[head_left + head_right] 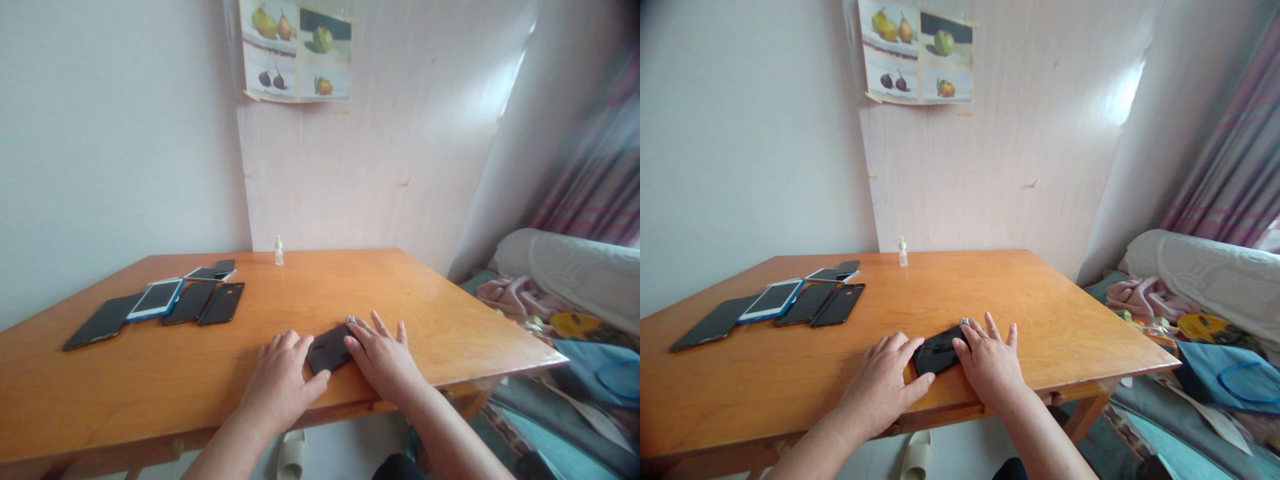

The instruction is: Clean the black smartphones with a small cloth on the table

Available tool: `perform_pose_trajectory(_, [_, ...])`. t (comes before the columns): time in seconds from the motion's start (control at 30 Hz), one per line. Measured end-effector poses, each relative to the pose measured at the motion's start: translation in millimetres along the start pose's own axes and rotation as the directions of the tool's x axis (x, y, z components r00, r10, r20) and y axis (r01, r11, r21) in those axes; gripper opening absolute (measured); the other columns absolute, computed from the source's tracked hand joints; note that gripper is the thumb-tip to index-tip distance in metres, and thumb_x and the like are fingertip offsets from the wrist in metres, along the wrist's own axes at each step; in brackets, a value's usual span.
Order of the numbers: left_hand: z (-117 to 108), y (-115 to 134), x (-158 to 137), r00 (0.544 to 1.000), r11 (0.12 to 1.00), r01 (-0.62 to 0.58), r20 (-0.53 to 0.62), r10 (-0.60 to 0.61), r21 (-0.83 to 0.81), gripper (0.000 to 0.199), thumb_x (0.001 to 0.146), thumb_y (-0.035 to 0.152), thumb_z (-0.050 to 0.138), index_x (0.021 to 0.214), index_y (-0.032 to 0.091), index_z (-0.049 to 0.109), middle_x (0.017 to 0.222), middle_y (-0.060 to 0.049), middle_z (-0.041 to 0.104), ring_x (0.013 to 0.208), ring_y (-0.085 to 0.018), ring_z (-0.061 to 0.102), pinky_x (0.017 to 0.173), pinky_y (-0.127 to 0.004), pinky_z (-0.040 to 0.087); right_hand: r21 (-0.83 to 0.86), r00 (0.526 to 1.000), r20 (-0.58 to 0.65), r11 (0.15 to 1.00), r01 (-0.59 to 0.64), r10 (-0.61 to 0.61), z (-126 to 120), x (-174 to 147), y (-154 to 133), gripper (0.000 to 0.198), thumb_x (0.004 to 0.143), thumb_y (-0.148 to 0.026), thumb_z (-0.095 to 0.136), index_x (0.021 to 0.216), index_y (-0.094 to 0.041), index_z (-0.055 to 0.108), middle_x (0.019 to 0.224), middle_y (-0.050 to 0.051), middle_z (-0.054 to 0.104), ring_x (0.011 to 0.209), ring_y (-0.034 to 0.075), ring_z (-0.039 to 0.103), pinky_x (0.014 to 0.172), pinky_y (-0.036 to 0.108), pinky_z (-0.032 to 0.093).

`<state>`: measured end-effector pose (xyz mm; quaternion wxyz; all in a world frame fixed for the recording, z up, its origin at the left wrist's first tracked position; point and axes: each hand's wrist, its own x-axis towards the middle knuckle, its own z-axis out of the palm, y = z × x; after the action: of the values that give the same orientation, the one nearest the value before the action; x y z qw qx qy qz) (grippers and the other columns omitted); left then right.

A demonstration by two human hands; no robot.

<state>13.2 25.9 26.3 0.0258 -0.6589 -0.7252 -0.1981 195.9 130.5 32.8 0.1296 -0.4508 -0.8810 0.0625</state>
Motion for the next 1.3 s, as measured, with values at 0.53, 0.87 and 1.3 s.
perform_pose_trajectory(0.53, [0.3,0.7,0.2,1.0,1.0,0.01,-0.005,-0.01,-0.007,0.045,0.08,0.048,0.057,0.119,0.026,0.058,0.106,-0.007,0.058,0.105,-0.027,0.051,0.091,-0.037,0.036,-0.036,0.999,-0.041,0.999,-0.017,0.016,2.6,-26.7,12.3,0.051,0.099,-0.05,0.024,0.14,-0.03,0.046,0.147,0.002,0.045,0.145,0.031,0.014,0.108,0.072,0.003])
perform_pose_trajectory(0.87, [-2.8,2.0,-1.4,1.0,0.999,0.025,0.007,-0.024,-0.038,0.043,0.08,0.046,0.058,0.118,0.027,0.058,0.106,-0.007,0.058,0.105,-0.027,0.052,0.09,-0.037,0.038,0.05,0.985,0.033,0.985,0.167,-0.168,-0.1,-26.4,-29.9,0.049,0.099,-0.052,0.022,0.138,-0.035,0.048,0.146,0.001,0.046,0.145,0.028,0.018,0.11,0.068,-0.002])
perform_pose_trajectory(1.3, [11.0,-8.4,-2.5,0.996,0.991,0.05,-0.069,-0.059,-0.125,0.067,0.078,0.026,0.051,0.141,0.014,0.033,0.132,-0.014,0.055,0.12,-0.027,0.05,0.103,-0.042,0.034,0.15,0.957,0.082,0.953,0.264,-0.278,0.3,-24.3,-65.3,0.049,0.1,-0.052,0.017,0.139,-0.04,0.044,0.148,-0.003,0.043,0.145,0.029,0.018,0.11,0.069,0.002])
